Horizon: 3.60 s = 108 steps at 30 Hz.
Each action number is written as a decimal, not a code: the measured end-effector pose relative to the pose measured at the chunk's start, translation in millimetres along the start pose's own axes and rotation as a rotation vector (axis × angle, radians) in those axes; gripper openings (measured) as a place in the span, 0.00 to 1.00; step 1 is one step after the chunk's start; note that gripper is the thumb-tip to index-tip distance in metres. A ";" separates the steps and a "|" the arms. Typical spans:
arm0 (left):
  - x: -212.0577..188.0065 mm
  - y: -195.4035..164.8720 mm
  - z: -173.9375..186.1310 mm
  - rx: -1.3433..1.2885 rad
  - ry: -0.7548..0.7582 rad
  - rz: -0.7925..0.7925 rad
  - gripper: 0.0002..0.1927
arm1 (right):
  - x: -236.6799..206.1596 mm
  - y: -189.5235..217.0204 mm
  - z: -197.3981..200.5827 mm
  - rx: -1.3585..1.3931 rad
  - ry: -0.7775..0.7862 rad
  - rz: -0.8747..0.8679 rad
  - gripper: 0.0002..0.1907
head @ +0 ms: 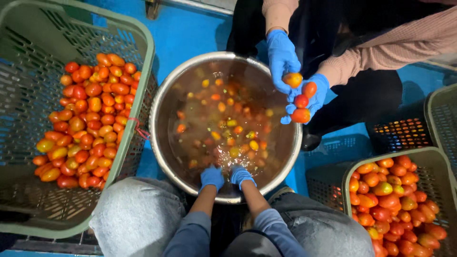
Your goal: The person washes tomatoes in a large water-filled basin, rubbing each tomato by hand and placing the cleaned ones into a green plastic crate. Another worker across the basin washes tomatoes at the same time.
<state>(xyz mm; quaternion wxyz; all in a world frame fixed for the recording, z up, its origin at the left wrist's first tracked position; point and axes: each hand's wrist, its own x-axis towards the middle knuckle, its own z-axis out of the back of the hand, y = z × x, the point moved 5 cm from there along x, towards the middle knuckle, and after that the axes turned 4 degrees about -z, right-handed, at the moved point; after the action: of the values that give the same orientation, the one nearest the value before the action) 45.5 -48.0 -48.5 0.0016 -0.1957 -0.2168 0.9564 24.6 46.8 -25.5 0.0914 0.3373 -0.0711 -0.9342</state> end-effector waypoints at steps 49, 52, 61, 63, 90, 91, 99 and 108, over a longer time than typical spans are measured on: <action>7.7 17.8 12.4 -2.087 -0.273 0.288 0.28 | -17.6 44.0 29.3 0.601 -0.403 0.262 0.14; 10.1 15.7 10.8 -2.116 -0.161 0.317 0.29 | -12.9 44.4 27.8 0.633 -0.371 0.336 0.12; 11.5 9.2 6.0 -2.197 0.034 0.378 0.32 | -1.9 31.7 26.6 0.887 -0.277 0.314 0.13; 8.6 13.9 6.5 -2.194 -0.079 0.417 0.29 | -3.3 23.9 31.3 0.980 -0.352 0.303 0.15; 11.6 15.3 12.7 -1.786 -0.143 0.218 0.14 | -5.1 11.6 -17.1 0.944 0.203 -0.288 0.21; 10.0 14.0 11.7 -1.445 -0.114 0.232 0.13 | -3.1 15.4 -9.5 0.840 0.095 -0.135 0.19; 9.6 10.9 11.3 -0.621 0.064 0.141 0.28 | -10.8 22.3 -25.6 1.401 0.475 -0.341 0.37; 6.3 12.8 14.0 -0.791 -0.152 0.343 0.27 | -4.0 32.1 20.9 1.168 -0.175 0.166 0.27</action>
<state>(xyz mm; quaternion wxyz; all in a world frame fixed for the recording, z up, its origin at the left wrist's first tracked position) 35.5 -64.8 -44.6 -0.2481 -0.1433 -0.5304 0.7979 18.1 17.9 -0.8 -0.0429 0.2467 -0.6065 -0.7546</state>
